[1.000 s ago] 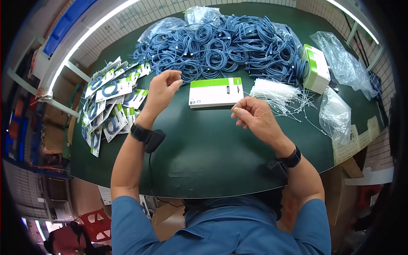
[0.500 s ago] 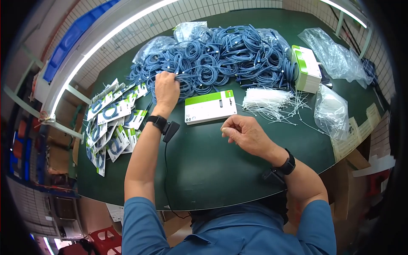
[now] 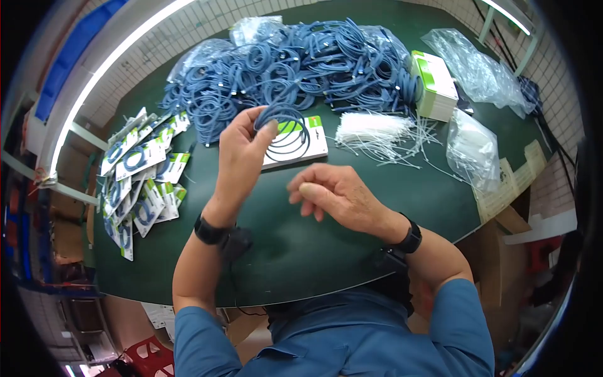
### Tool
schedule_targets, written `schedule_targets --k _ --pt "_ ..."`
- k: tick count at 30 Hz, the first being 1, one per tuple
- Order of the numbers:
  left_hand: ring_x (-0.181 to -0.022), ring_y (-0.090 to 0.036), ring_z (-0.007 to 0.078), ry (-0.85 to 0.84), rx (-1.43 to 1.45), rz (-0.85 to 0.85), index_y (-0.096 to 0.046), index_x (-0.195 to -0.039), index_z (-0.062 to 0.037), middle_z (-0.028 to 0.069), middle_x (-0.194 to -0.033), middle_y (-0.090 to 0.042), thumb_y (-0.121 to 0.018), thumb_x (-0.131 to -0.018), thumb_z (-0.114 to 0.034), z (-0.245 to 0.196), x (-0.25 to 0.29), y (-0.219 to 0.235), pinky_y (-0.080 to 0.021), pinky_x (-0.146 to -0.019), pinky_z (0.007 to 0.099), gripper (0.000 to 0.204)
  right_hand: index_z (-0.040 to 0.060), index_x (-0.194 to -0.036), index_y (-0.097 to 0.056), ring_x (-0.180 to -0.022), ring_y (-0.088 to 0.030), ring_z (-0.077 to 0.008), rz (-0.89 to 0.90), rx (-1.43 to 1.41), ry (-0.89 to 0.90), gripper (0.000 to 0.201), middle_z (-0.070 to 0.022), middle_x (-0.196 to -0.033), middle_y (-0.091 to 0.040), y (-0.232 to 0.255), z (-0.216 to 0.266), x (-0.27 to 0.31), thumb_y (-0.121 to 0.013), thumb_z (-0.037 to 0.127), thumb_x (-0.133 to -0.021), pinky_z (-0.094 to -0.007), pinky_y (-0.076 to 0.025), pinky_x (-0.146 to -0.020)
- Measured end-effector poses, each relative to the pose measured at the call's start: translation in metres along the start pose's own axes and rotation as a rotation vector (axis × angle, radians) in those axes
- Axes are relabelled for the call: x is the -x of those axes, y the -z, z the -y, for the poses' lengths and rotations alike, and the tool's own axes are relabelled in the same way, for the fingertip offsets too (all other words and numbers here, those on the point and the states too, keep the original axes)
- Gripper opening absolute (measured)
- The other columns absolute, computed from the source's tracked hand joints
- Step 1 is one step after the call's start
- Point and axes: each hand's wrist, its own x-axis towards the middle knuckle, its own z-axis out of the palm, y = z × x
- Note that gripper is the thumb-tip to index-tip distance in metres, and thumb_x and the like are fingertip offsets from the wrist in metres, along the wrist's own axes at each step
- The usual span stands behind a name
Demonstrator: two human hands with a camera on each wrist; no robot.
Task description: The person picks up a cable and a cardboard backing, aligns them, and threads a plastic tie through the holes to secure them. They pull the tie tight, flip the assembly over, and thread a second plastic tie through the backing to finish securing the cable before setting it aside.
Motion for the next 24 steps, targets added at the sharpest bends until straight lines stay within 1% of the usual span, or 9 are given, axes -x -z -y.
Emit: schedule_targets --k 2,3,6,7,10,13,18,21,24 --pt "-0.085 -0.066 0.0162 -0.045 -0.069 0.078 -0.067 -0.126 0.0053 0.0054 -0.098 -0.070 -0.070 -0.098 -0.007 -0.007 0.027 -0.021 -0.055 -0.085 0.0292 0.031 -0.0027 -0.110 -0.069 -0.075 -0.068 -0.0112 -0.046 -0.019 0.026 0.031 -0.0082 -0.095 -0.074 0.006 -0.002 0.002 -0.056 0.025 -0.111 -0.0249 -0.055 -0.065" --pt "-0.085 -0.066 0.0162 -0.034 -0.050 0.087 -0.067 -0.126 0.0053 0.0054 -0.098 -0.070 -0.070 -0.098 -0.007 -0.009 0.035 -0.026 -0.055 -0.085 0.0292 0.031 -0.0027 -0.110 -0.069 -0.076 -0.068 -0.0113 -0.057 0.003 0.032 0.034 -0.0083 -0.095 -0.074 0.014 -0.004 -0.001 -0.055 0.029 -0.111 -0.0251 -0.055 -0.065" --pt "-0.087 -0.065 0.0232 -0.494 -0.599 0.184 -0.068 -0.127 0.0033 0.0069 -0.096 -0.067 -0.075 -0.092 -0.006 -0.011 0.052 -0.032 -0.055 -0.094 0.0375 0.037 -0.0027 -0.111 -0.070 -0.076 -0.068 -0.0113 -0.078 0.051 0.039 0.042 -0.0086 -0.094 -0.074 0.027 -0.007 -0.004 -0.053 0.036 -0.112 -0.0253 -0.055 -0.064" --pt "-0.087 -0.065 0.0232 -0.491 -0.588 0.184 -0.068 -0.127 0.0033 0.0069 -0.096 -0.067 -0.075 -0.092 -0.006 -0.009 0.051 -0.033 -0.055 -0.094 0.0375 0.037 -0.0030 -0.108 -0.071 -0.075 -0.068 -0.0117 -0.091 0.049 0.059 0.045 -0.0083 -0.090 -0.073 0.029 -0.007 -0.005 -0.055 0.039 -0.110 -0.0254 -0.054 -0.062" --pt "-0.088 -0.063 0.0269 -0.866 -0.916 0.150 -0.070 -0.126 0.0003 0.0073 -0.098 -0.065 -0.075 -0.085 -0.005 0.002 0.053 -0.032 -0.052 -0.102 0.0471 0.042 -0.0035 -0.102 -0.074 -0.073 -0.070 -0.0125 -0.118 0.047 0.079 0.051 -0.0077 -0.083 -0.072 0.031 -0.009 -0.005 -0.059 0.044 -0.108 -0.0256 -0.054 -0.058" --pt "-0.089 -0.063 0.0245 -0.885 -0.926 0.173 -0.071 -0.125 -0.0019 0.0052 -0.097 -0.065 -0.074 -0.083 -0.004 0.009 0.054 -0.029 -0.052 -0.104 0.0504 0.042 -0.0020 -0.119 -0.071 -0.076 -0.066 -0.0105 -0.089 0.097 0.035 0.046 -0.0071 -0.093 -0.073 0.030 -0.009 -0.006 -0.056 0.040 -0.111 -0.0247 -0.053 -0.064" --pt "-0.096 -0.066 0.0230 -0.967 -1.026 0.160 -0.074 -0.118 -0.0049 0.0041 -0.099 -0.066 -0.073 -0.081 -0.001 0.001 0.057 -0.030 -0.053 -0.105 0.0506 0.038 -0.0014 -0.126 -0.069 -0.071 -0.060 -0.0079 -0.194 -0.066 0.047 0.041 -0.0067 -0.100 -0.072 0.028 -0.011 -0.006 -0.056 0.034 -0.112 -0.0227 -0.048 -0.061" --pt "-0.100 -0.067 0.0221 -1.037 -0.985 0.103 -0.076 -0.114 -0.0058 0.0036 -0.100 -0.066 -0.075 -0.078 -0.002 -0.004 0.055 -0.030 -0.054 -0.103 0.0506 0.035 -0.0008 -0.134 -0.065 -0.064 -0.052 -0.0051 -0.085 -0.320 0.092 0.037 -0.0059 -0.104 -0.070 0.037 -0.009 -0.005 -0.056 0.028 -0.113 -0.0209 -0.043 -0.058" --pt "-0.102 -0.067 0.0210 -1.087 -0.925 0.080 -0.077 -0.110 -0.0062 0.0039 -0.101 -0.067 -0.077 -0.077 -0.003 -0.012 0.059 -0.027 -0.055 -0.100 0.0492 0.034 -0.0008 -0.137 -0.063 -0.061 -0.048 -0.0039 -0.054 -0.351 0.160 0.037 -0.0051 -0.103 -0.068 0.039 -0.010 -0.004 -0.054 0.027 -0.113 -0.0205 -0.040 -0.057"
